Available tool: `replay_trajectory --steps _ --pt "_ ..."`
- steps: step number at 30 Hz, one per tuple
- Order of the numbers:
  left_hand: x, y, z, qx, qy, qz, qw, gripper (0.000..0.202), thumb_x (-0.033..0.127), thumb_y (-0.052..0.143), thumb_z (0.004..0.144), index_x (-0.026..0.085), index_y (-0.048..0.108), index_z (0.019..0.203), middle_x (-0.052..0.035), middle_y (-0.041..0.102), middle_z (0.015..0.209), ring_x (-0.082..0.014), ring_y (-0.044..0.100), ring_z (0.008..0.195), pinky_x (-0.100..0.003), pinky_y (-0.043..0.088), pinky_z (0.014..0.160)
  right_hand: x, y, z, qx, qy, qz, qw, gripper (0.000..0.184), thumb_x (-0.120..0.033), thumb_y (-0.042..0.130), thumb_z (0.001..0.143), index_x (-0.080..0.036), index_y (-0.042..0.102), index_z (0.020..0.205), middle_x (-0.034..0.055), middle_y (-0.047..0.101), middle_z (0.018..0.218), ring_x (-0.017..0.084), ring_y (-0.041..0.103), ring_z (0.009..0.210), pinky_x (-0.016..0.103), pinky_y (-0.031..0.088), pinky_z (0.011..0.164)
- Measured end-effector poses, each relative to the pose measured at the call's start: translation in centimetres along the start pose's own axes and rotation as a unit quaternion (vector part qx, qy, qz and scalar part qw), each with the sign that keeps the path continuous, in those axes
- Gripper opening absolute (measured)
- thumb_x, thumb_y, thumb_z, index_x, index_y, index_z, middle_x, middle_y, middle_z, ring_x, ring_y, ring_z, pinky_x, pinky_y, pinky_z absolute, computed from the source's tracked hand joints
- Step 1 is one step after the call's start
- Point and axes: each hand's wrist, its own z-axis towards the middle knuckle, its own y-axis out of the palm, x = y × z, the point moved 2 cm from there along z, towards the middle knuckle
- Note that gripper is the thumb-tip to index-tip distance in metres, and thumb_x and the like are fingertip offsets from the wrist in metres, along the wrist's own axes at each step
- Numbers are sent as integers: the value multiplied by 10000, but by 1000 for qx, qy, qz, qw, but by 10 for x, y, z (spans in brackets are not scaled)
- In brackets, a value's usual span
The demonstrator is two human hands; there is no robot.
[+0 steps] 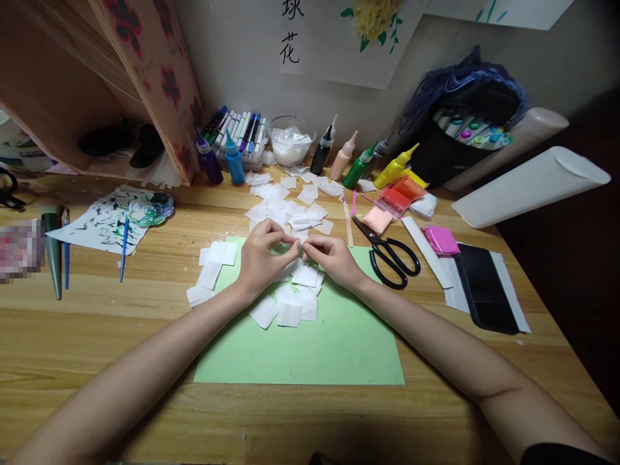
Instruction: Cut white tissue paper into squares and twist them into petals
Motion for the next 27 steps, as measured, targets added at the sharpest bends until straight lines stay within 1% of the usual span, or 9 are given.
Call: replay_trajectory --steps 7,11,16,19,23,25,27 --pt "0 0 0 -1 3 -4 1000 61 244 667 749 197 699 727 -2 498 693 -133 488 690 -262 387 587 1 0 0 5 1 -5 1000 272 -325 527 845 -153 576 640 -4 519 640 100 422 589 253 314 563" --pt "0 0 0 -2 9 -2 1000 65 249 662 757 201 701 738 -4 503 699 -136 494 695 -270 397 604 1 0 0 13 4 2 1000 245 -314 549 829 -154 587 647 2 539 644 103 441 593 255 328 564" --pt "2 0 0 -5 17 3 1000 91 265 633 783 213 705 760 -10 516 709 -144 509 711 -280 418 630 4 0 0 31 13 18 999 221 -345 576 806 -160 611 691 0 555 640 107 465 594 254 356 563" --pt "5 0 0 -14 31 14 999 110 271 626 786 214 709 829 -19 541 748 -146 528 741 -283 435 664 7 -1 1 56 11 30 998 200 -344 583 798 -160 628 732 -2 561 635 109 477 590 253 369 567" --pt "7 2 -3 -36 56 44 997 222 278 655 750 203 688 956 -36 588 831 -158 552 801 -290 448 706 7 -2 1 79 5 37 996 178 -314 584 796 -161 630 719 6 586 654 114 495 606 256 375 584" --pt "6 2 -3 -35 56 51 996 179 270 629 774 198 686 928 -37 595 825 -159 555 805 -289 443 704 6 -1 1 76 4 35 996 168 -307 593 789 -158 632 721 5 585 653 113 492 601 256 370 580" --pt "5 2 -3 -27 44 49 997 118 257 595 806 196 683 857 -32 595 797 -155 554 789 -283 435 685 4 -1 1 72 3 25 997 177 -311 600 785 -158 618 699 -3 559 632 106 469 580 253 354 561"
